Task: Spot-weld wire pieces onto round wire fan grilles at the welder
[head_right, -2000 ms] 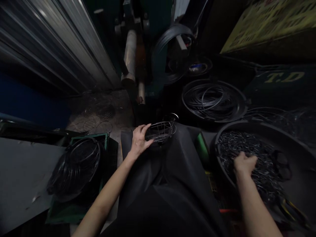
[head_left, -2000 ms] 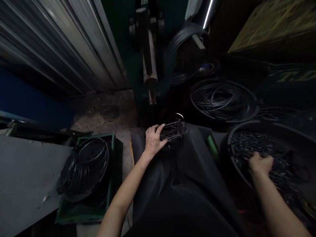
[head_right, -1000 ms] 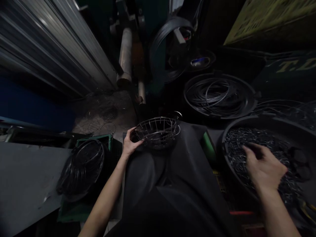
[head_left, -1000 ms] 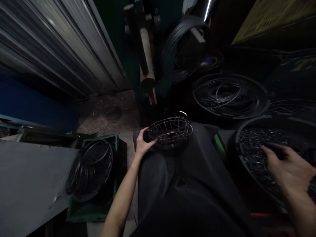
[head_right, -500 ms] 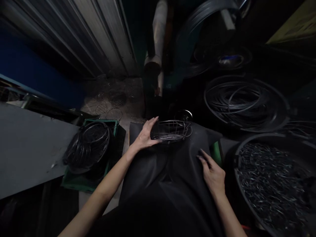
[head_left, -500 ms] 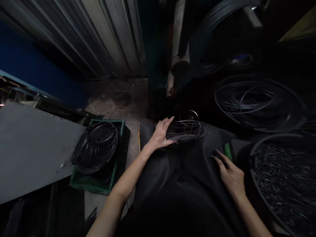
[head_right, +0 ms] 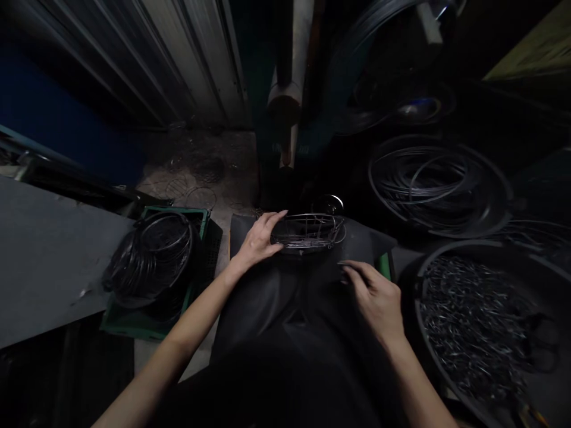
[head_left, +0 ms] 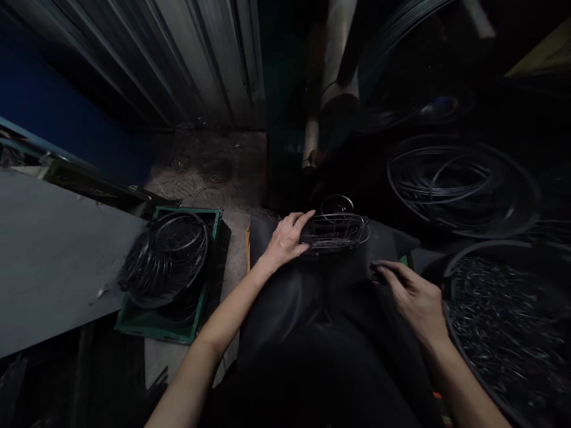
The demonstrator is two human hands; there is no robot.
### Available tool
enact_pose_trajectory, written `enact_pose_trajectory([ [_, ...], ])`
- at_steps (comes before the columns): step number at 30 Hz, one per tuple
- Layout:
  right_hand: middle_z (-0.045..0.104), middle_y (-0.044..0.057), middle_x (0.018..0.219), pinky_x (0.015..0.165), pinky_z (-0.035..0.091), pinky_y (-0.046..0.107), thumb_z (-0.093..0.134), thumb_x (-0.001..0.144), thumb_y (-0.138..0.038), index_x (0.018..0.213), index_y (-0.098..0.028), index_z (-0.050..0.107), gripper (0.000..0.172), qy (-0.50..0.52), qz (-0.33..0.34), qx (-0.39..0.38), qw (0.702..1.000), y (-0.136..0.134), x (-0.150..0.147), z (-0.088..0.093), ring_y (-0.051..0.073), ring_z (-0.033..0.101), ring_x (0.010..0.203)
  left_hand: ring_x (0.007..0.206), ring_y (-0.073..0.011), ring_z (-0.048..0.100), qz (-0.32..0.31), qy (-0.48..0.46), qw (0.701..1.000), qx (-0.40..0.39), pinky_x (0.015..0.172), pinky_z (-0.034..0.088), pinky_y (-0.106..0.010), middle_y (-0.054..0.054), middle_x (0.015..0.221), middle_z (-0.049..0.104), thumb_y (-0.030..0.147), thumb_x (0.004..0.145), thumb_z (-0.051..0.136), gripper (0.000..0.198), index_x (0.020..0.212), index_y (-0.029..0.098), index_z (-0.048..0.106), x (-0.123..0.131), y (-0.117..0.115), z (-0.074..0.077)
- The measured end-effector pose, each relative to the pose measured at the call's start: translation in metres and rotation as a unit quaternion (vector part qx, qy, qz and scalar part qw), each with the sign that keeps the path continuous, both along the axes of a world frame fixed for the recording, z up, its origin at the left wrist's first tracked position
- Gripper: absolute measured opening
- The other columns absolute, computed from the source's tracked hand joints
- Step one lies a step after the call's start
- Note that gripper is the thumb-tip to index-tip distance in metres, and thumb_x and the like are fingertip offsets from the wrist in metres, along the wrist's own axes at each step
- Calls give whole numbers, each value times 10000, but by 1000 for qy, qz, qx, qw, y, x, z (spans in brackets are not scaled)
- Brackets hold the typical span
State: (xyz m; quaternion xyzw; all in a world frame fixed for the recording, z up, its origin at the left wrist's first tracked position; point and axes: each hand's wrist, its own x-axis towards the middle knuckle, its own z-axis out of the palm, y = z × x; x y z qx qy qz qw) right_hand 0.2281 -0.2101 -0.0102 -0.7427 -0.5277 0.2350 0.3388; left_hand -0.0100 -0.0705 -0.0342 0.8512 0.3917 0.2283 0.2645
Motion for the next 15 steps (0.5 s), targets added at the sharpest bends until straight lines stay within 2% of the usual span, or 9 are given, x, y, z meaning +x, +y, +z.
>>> enact_pose_trajectory([
  [2, 692, 48, 947, 813, 518, 333, 498, 855, -469, 955, -220, 694, 332, 20, 42, 21, 999, 17, -18, 15, 196, 653, 854, 1137, -235, 509, -1, -4, 1000, 0, 982, 443, -378, -74, 1214, 489, 176, 736, 607, 717, 1389, 247, 319, 0, 0, 2],
  [4, 687, 54, 949, 769, 528, 332, 518, 846, -472, 999, -220, 695, 344, 55, 59, 18, 997, 33, -32, 24, 187, 656, 792, 1105, -213, 524, 3, -7, 1000, 5, 968, 449, -352, -54, 1189, 504, 166, 739, 607, 737, 1399, 272, 297, 1, 0, 6],
  [7, 697, 61, 893, 677, 545, 323, 604, 788, -498, 984, -185, 687, 378, 140, 27, -17, 990, 54, -43, 29, 176, 657, 672, 1108, -210, 521, 15, 0, 1000, 27, 966, 445, -348, -47, 1190, 504, 164, 737, 625, 728, 1384, 294, 316, 3, -1, 13],
  [10, 693, 45, 757, 626, 541, 305, 671, 732, -503, 885, -164, 657, 372, 206, -15, -35, 978, 73, -49, 31, 182, 659, 628, 1107, -227, 513, 42, 16, 997, 64, 969, 439, -371, -59, 1189, 494, 178, 735, 645, 663, 1336, 288, 389, 7, 1, 21],
  [15, 689, 26, 724, 632, 530, 297, 645, 753, -475, 839, -185, 625, 304, 215, -29, -15, 976, 101, -60, 30, 192, 670, 664, 1144, -242, 488, 58, 35, 992, 107, 1031, 384, -434, -84, 1189, 481, 149, 756, 611, 641, 1339, 263, 372, 10, 8, 31],
])
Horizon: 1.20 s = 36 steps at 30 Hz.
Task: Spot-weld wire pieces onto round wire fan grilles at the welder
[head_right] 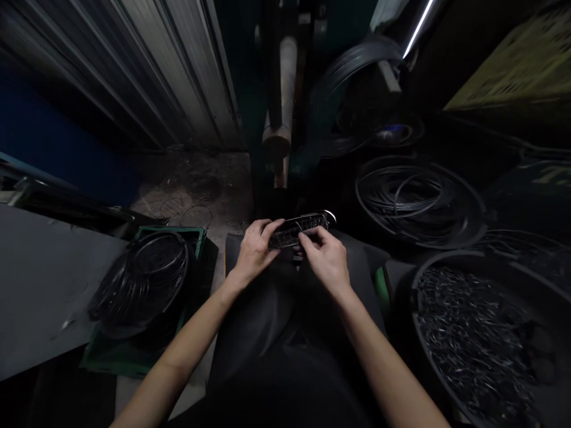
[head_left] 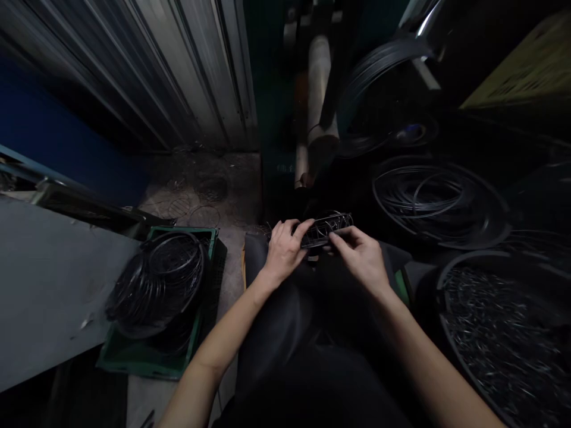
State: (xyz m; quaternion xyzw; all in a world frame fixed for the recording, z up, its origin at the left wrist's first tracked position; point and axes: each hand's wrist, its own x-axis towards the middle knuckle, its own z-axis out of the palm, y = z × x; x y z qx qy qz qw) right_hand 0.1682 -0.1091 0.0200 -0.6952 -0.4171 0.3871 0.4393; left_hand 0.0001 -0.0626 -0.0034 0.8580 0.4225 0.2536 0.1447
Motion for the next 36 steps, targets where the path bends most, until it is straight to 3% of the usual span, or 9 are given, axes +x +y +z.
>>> enact_pose_trajectory([
  [8, 693, 28, 760, 638, 505, 282, 595, 790, -470, 855, -194, 619, 285, -42, 2, 26, 999, 16, -18, 1, 188, 660, 686, 1135, -235, 491, 11, 28, 999, 18, 1074, 337, -468, -81, 1182, 478, 129, 761, 579, 631, 1335, 269, 359, 0, 4, 5],
  [17, 677, 32, 815, 692, 469, 264, 527, 860, -410, 880, -174, 639, 262, -189, -12, 177, 966, 27, -30, -11, 150, 612, 698, 1130, -215, 493, 22, 20, 999, 40, 1071, 356, -456, -69, 1160, 477, 102, 748, 576, 633, 1326, 262, 373, -4, 19, 9],
  [36, 653, 25, 793, 692, 471, 254, 562, 870, -359, 865, -163, 632, 208, -192, -24, 259, 946, 62, -31, -23, 136, 604, 704, 1088, -200, 547, 36, -16, 989, 140, 1057, 396, -442, -70, 1134, 542, 82, 734, 581, 565, 1262, 240, 460, -7, 59, -3],
])
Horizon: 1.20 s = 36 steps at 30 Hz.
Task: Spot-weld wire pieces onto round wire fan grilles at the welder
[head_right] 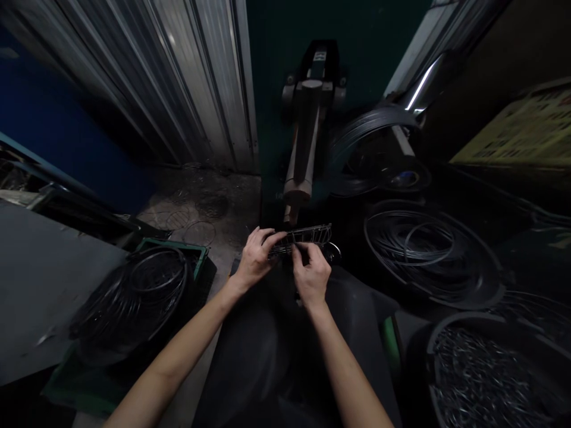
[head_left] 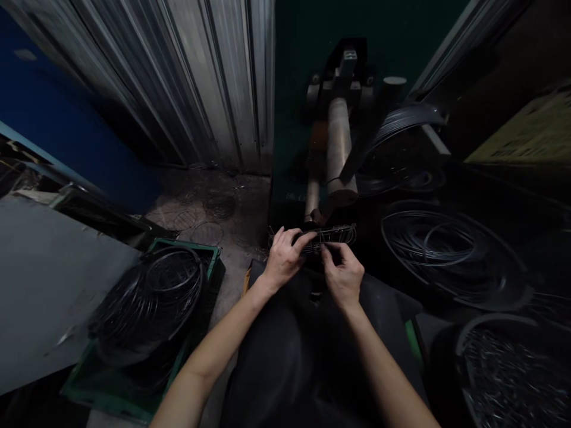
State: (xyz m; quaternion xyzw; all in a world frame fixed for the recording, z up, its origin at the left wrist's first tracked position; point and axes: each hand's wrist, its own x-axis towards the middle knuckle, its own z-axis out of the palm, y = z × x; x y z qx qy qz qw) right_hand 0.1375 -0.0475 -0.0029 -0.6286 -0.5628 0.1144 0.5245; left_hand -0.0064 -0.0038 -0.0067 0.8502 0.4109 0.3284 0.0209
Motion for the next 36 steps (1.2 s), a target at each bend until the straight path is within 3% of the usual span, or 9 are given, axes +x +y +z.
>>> enact_pose_trajectory([
  [19, 648, 32, 795, 686, 472, 257, 556, 879, -341, 861, -163, 627, 192, -31, -14, 39, 999, 19, 0, -6, 136, 602, 716, 1066, -197, 566, -6, -10, 998, 57, 1044, 409, -445, -78, 1121, 557, 156, 771, 604, 510, 1262, 229, 485, 2, 24, -8],
  [25, 638, 32, 780, 675, 475, 254, 525, 895, -361, 853, -165, 614, 219, -46, -14, 54, 997, 16, -2, -3, 134, 597, 704, 1092, -190, 560, 5, 15, 999, 32, 1069, 376, -466, -66, 1149, 559, 158, 788, 591, 506, 1270, 261, 482, 0, 22, -4],
  [31, 647, 53, 808, 697, 484, 279, 472, 909, -395, 859, -169, 603, 266, -59, -22, 35, 997, 16, -2, -2, 153, 605, 738, 1101, -200, 552, -7, 7, 1000, 20, 1088, 354, -465, -67, 1146, 564, 141, 771, 611, 527, 1274, 246, 493, -1, 22, 0],
  [36, 643, 44, 788, 668, 495, 273, 480, 903, -372, 871, -161, 613, 251, -26, -21, 12, 999, 17, -8, -1, 137, 594, 677, 1082, -197, 567, 3, -2, 1000, 24, 1092, 348, -444, -59, 1105, 582, 233, 795, 636, 445, 1227, 241, 530, 1, 24, 1],
])
